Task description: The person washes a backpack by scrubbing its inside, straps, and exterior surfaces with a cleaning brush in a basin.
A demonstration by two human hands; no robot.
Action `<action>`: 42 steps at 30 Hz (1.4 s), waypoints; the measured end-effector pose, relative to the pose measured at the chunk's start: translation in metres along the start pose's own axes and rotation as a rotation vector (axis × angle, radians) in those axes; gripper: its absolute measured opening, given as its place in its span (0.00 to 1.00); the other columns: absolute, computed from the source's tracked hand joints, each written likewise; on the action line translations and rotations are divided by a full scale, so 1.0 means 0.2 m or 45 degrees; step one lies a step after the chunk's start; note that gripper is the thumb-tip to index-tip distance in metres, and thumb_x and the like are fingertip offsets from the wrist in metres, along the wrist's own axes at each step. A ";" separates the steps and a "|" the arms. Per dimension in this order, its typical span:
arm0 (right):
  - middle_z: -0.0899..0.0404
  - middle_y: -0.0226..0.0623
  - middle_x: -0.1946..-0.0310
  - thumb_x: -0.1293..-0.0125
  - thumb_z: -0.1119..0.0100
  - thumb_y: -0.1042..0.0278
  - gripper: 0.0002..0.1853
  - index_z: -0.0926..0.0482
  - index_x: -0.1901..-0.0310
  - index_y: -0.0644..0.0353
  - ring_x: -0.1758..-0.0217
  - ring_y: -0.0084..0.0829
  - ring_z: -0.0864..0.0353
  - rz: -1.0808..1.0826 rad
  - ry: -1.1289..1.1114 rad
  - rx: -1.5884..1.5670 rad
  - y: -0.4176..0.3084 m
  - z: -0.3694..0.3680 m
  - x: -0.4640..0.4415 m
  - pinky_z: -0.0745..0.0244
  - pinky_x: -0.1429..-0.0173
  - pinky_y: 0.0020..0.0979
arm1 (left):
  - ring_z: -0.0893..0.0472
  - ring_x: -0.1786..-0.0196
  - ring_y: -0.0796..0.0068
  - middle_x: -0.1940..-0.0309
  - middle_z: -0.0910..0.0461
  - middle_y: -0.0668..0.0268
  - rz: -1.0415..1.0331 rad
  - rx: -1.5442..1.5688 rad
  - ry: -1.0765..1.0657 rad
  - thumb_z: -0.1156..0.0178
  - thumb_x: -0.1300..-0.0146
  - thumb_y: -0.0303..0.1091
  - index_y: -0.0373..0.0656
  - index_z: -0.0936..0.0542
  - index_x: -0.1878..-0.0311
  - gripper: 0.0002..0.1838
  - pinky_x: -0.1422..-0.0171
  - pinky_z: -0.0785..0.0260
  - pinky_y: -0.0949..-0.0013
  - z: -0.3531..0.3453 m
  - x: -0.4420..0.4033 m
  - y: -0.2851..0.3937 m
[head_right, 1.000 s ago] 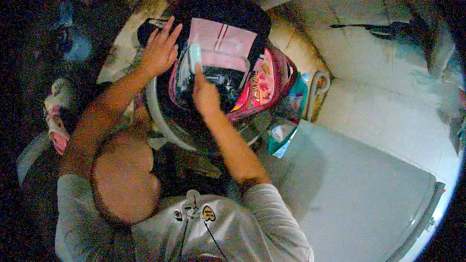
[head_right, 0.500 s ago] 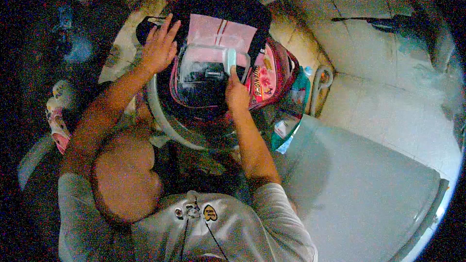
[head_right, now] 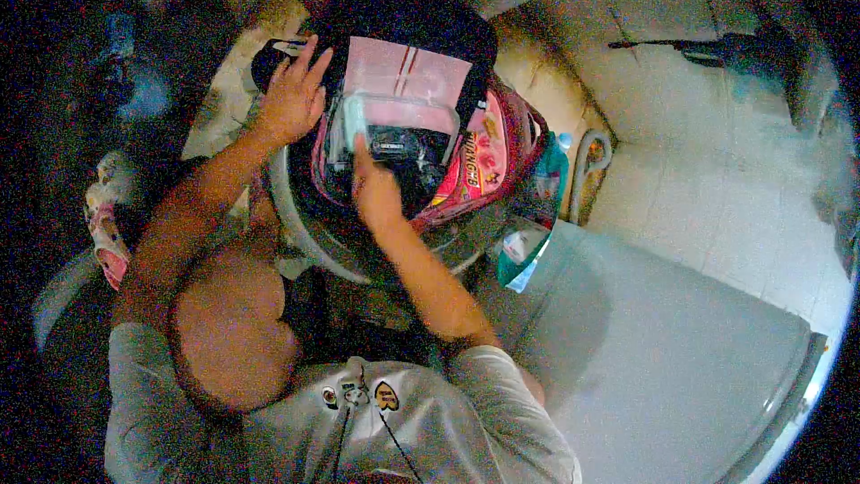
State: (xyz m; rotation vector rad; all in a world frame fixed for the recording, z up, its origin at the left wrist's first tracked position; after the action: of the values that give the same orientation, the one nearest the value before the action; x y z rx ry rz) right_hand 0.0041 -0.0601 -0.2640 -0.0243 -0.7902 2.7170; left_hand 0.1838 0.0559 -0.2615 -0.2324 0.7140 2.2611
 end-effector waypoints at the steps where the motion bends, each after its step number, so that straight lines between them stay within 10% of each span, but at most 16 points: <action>1: 0.27 0.60 0.78 0.38 0.52 0.69 0.26 0.40 0.37 0.48 0.77 0.55 0.25 -0.060 -0.089 0.103 -0.03 0.04 -0.02 0.32 0.74 0.48 | 0.31 0.45 0.60 0.34 0.49 0.53 -0.027 0.008 0.034 0.49 0.45 0.35 0.46 0.41 0.36 0.30 0.36 0.48 0.53 0.00 0.00 0.00; 7: 0.26 0.61 0.73 0.35 0.56 0.68 0.21 0.36 0.40 0.55 0.70 0.54 0.24 -0.409 0.061 -0.014 0.02 0.21 -0.26 0.29 0.68 0.42 | 0.32 0.45 0.60 0.34 0.49 0.53 0.001 0.033 -0.021 0.50 0.45 0.35 0.46 0.41 0.36 0.30 0.35 0.48 0.54 -0.01 0.01 0.02; 11: 0.29 0.63 0.73 0.36 0.54 0.72 0.22 0.37 0.39 0.53 0.70 0.56 0.25 0.067 0.206 -0.084 -0.20 0.00 0.01 0.29 0.68 0.39 | 0.31 0.45 0.60 0.34 0.49 0.53 -0.004 -0.005 -0.037 0.50 0.45 0.35 0.45 0.40 0.37 0.30 0.36 0.48 0.54 -0.01 0.01 0.01; 14: 0.29 0.63 0.74 0.36 0.54 0.71 0.22 0.36 0.39 0.50 0.68 0.56 0.25 -0.235 -0.312 0.007 -0.19 0.08 0.17 0.29 0.65 0.43 | 0.31 0.45 0.59 0.34 0.49 0.53 -0.080 -0.008 0.091 0.49 0.45 0.35 0.45 0.40 0.37 0.30 0.36 0.47 0.54 0.00 0.02 0.00; 20: 0.29 0.63 0.71 0.37 0.55 0.72 0.21 0.37 0.40 0.57 0.68 0.59 0.27 -0.233 0.034 -0.221 -0.19 0.03 -0.15 0.30 0.67 0.43 | 0.31 0.44 0.58 0.34 0.49 0.54 0.019 -0.033 -0.015 0.51 0.44 0.36 0.47 0.42 0.36 0.30 0.34 0.49 0.53 -0.01 0.01 0.01; 26: 0.29 0.64 0.70 0.37 0.54 0.72 0.22 0.36 0.40 0.56 0.62 0.55 0.26 -0.238 -0.396 -0.042 -0.18 0.10 0.15 0.29 0.64 0.41 | 0.34 0.42 0.52 0.33 0.51 0.51 -0.026 0.078 -0.042 0.50 0.44 0.34 0.45 0.44 0.34 0.32 0.36 0.48 0.51 -0.02 0.02 0.00; 32: 0.31 0.65 0.64 0.37 0.55 0.74 0.20 0.36 0.42 0.61 0.58 0.54 0.26 -0.218 -0.035 -0.231 -0.26 0.05 -0.06 0.29 0.62 0.36 | 0.37 0.39 0.51 0.32 0.53 0.52 -0.045 0.050 -0.050 0.51 0.43 0.34 0.45 0.45 0.34 0.31 0.36 0.48 0.50 -0.02 0.02 0.00; 38: 0.29 0.63 0.60 0.37 0.55 0.74 0.22 0.37 0.40 0.59 0.54 0.50 0.25 -0.219 -0.354 -0.236 -0.18 0.11 0.14 0.29 0.56 0.35 | 0.31 0.45 0.59 0.33 0.49 0.54 -0.024 0.025 0.012 0.50 0.45 0.35 0.46 0.41 0.36 0.31 0.36 0.48 0.54 -0.02 0.01 0.00; 42: 0.28 0.62 0.66 0.36 0.56 0.73 0.20 0.35 0.42 0.62 0.64 0.48 0.22 -0.412 -0.063 -0.471 -0.28 0.08 -0.13 0.29 0.58 0.32 | 0.36 0.39 0.51 0.33 0.53 0.51 -0.026 0.042 -0.065 0.50 0.44 0.34 0.44 0.45 0.34 0.32 0.35 0.49 0.49 0.00 0.01 0.01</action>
State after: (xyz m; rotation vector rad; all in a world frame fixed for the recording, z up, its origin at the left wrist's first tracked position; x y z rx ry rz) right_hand 0.0439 -0.0315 -0.2235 0.0817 -1.1886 2.2486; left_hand 0.1803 0.0557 -0.2606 -0.1649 0.7179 2.2262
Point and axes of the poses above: each hand's wrist, its own x-axis away from the middle knuckle, its own z-axis out of the back of the hand, y = z × x, the point moved 2 cm from there along -x, towards the middle knuckle
